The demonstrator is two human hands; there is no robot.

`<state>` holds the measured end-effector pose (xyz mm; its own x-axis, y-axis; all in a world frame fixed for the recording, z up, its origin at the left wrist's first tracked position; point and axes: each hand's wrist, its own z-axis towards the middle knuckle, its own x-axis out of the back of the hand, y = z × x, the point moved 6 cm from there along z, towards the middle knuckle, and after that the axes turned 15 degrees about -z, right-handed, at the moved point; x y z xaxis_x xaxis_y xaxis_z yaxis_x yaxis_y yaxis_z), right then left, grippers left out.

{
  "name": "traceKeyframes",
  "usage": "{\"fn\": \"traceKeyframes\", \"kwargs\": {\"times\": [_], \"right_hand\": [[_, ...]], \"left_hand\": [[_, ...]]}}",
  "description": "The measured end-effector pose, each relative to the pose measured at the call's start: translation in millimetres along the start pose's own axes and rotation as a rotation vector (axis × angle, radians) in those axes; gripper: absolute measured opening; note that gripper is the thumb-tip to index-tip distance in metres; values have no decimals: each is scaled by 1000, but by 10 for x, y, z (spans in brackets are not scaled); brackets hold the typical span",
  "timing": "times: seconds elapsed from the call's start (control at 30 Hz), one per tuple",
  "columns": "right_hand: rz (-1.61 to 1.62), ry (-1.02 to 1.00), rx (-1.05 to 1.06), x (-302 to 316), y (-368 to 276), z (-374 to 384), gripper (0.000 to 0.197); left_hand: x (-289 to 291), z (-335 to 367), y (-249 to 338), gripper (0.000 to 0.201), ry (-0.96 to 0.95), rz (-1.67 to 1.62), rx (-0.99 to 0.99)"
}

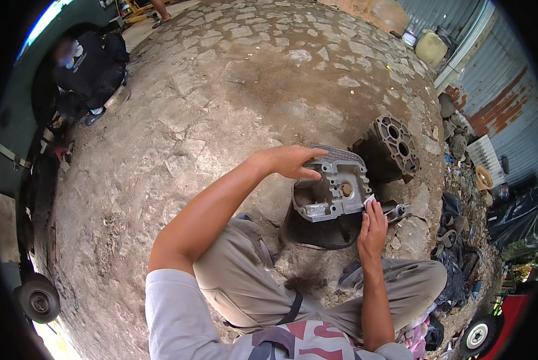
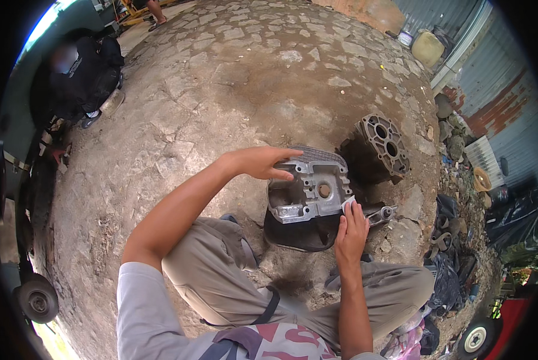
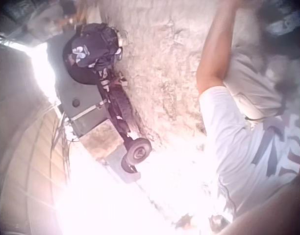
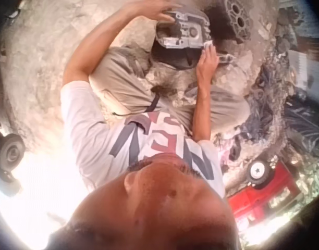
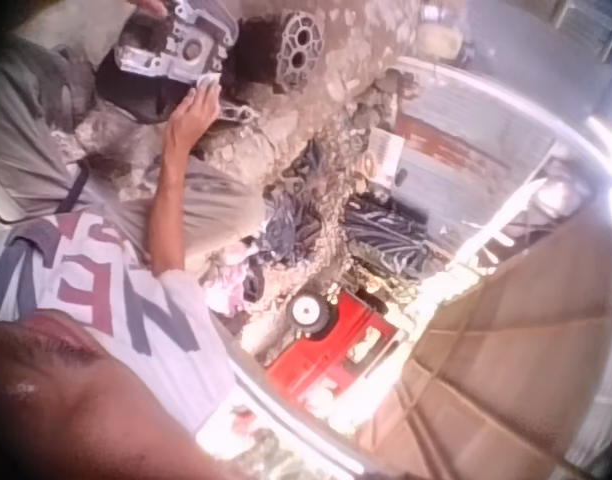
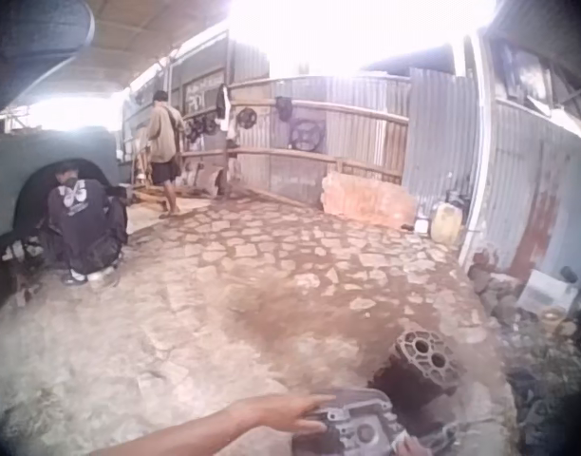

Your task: The person sits on the ground and scrubs a metallic engine block with a white abrasive pad, rotating the part to clean multiple surfaces. The person continues rubbing the same areas repeatedly without switching tools or moving to another object.

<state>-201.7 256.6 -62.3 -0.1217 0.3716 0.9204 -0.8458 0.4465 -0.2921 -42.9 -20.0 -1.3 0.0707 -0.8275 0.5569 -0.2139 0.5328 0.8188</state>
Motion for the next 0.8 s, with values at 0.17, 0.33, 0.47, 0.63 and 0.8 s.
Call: {"fn": "traceKeyframes", "kwargs": {"times": [0.17, 0.33, 0.47, 0.63, 0.8], "right_hand": [[-3, -28, -27, 33, -106, 31, 39], [51, -14, -11, 51, -64, 23, 38], [102, -77, 49, 191, -50, 125, 37], [154, -31, -82, 125, 125, 94, 37], [97, -25, -51, 152, 110, 117, 37]], "left_hand": [[-8, -2, 191, 73, 135, 86, -164], [-53, 25, 112, 72, 100, 101, -75], [-49, -12, 38, 70, 52, 80, 38], [-76, 5, -69, 62, 21, 86, 91], [-85, 53, -123, 50, -18, 34, 116]]}}
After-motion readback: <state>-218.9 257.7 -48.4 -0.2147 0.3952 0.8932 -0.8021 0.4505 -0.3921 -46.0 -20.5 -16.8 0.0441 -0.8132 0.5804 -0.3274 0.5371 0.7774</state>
